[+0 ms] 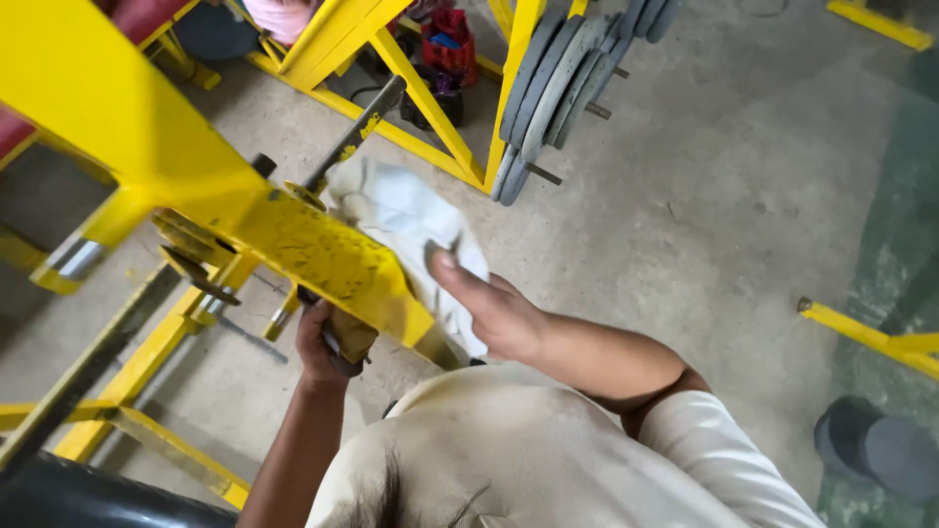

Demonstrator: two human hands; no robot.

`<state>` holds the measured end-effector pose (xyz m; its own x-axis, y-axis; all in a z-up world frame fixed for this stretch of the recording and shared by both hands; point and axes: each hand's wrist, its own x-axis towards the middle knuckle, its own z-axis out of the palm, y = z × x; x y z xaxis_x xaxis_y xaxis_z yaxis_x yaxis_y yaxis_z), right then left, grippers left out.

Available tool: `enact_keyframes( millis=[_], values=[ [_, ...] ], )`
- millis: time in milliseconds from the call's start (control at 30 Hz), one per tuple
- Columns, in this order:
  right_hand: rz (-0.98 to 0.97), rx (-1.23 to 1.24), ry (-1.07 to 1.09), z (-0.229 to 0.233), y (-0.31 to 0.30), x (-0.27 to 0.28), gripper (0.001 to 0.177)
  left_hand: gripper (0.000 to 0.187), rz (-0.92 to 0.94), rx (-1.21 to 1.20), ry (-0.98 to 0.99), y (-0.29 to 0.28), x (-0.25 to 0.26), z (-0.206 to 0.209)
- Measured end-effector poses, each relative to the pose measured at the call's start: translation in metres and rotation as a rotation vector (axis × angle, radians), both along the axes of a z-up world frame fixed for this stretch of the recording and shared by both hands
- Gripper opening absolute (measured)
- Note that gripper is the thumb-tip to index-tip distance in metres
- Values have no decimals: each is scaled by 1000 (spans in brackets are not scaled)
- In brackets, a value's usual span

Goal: Cleaning and wiping down various weight machines and benches in a gym using a cloth.

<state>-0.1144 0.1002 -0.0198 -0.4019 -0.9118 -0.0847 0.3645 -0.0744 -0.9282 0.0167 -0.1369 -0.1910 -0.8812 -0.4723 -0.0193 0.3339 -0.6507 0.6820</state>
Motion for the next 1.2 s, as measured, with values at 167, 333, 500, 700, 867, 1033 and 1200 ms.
enact_keyframes(
  millis=[167, 333, 500, 700, 867, 1033, 1200],
  values=[
    [-187, -207, 105, -26, -19, 42, 69, 53, -70, -117, 69, -10, 11, 4],
    [-357, -269, -34, -91, -43, 65, 64, 46, -418, -11, 98, -51, 17, -85],
    [-538, 18, -147, -149, -62, 85, 70, 49, -393, -128, -120, -20, 1, -23],
    [-699, -68, -502, -251, -91, 94, 70, 49, -810, 189, 228, -95, -13, -262],
    [-730, -128, -721, -231, -89, 115, 67, 51, -484, -38, -341, -30, -12, -124],
    [-716, -294, -695, -176, -86, 136, 67, 55, -445, 40, -294, -36, -14, -65],
    [-678, -409, -69, -64, -64, 170, 77, 58, -409, -60, 115, -31, 5, 69]
  ],
)
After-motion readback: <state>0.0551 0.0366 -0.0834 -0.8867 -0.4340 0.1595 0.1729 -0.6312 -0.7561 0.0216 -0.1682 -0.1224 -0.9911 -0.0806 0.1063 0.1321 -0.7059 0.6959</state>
